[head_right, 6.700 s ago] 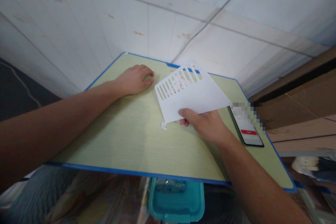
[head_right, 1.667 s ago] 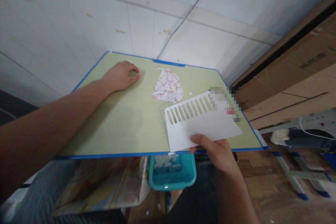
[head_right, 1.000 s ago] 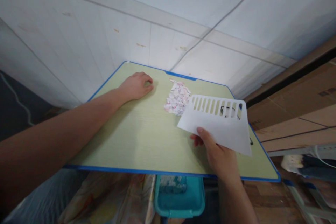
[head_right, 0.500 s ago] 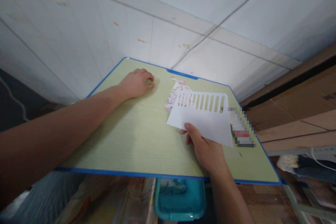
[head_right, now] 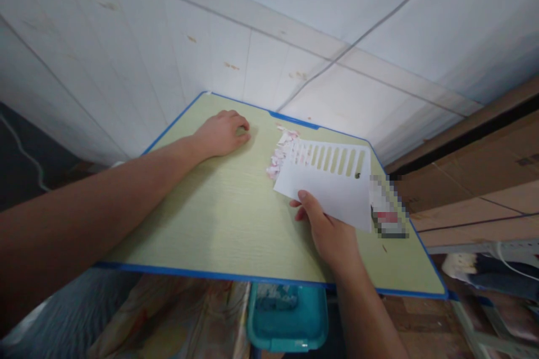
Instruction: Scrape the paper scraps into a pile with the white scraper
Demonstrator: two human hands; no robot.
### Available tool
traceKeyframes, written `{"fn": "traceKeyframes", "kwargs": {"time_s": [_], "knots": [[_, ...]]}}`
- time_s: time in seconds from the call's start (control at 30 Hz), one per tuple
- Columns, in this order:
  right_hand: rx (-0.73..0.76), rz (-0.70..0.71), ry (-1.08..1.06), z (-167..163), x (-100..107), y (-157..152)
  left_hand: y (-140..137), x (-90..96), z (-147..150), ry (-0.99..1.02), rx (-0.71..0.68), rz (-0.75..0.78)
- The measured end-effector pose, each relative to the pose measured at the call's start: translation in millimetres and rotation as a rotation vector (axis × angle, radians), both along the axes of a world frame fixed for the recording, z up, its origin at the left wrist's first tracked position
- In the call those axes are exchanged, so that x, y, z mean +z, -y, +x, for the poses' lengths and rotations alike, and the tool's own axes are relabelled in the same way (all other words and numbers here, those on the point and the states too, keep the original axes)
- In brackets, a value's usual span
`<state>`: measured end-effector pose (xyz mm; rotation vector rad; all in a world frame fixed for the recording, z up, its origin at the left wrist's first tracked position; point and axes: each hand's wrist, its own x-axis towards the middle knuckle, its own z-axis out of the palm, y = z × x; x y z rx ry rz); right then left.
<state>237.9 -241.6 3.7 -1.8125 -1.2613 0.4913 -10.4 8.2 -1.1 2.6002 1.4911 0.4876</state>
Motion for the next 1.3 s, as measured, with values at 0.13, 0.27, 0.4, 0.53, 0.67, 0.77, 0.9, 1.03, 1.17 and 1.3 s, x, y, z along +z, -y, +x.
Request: {"fn": "traceKeyframes", "kwargs": {"time_s": [0.13,0.27,0.4,0.53,0.67,0.77,0.9,1.03,1.17,1.3], "knots": [[0.005,-0.004,0.061,-6.5,0.1,2.2,-0.4,-1.2,0.0,0.004,-0.005,0.007],[0.016,-0.037,0.090,-9.7,1.9,8.9,-2.0,-2.6,-0.3,0.009,-0.010,0.014],[0.055,-0.028,0.093,-8.9,-1.7,19.1,-1.9,-1.9,0.2,0.002,-0.011,0.005],[0.122,-0.073,0.071,-1.8,-8.7,32.7,-2.2,-2.3,0.7,0.006,-0.011,0.002],[0.106,-0.072,-0.025,0.6,-9.8,41.3,-2.7,-3.3,0.4,0.026,-0.001,0.003],[0.034,-0.024,-0.047,-4.0,-6.2,39.3,-2.1,-2.7,0.1,0.027,-0.008,0.006],[0.018,0.002,0.000,-14.8,-1.3,28.4,-0.9,-1.1,-0.1,0.013,-0.006,-0.001],[0.081,-0.002,0.024,-24.4,0.1,18.6,-1.7,-1.9,-0.4,0.026,-0.012,-0.002],[0.103,-0.011,0.047,-21.0,-3.1,22.5,-2.8,-3.2,0.5,0.033,-0.009,-0.001],[0.174,-0.078,0.060,-9.3,-8.5,36.8,-1.0,-1.7,2.2,0.028,0.001,-0.009]]}}
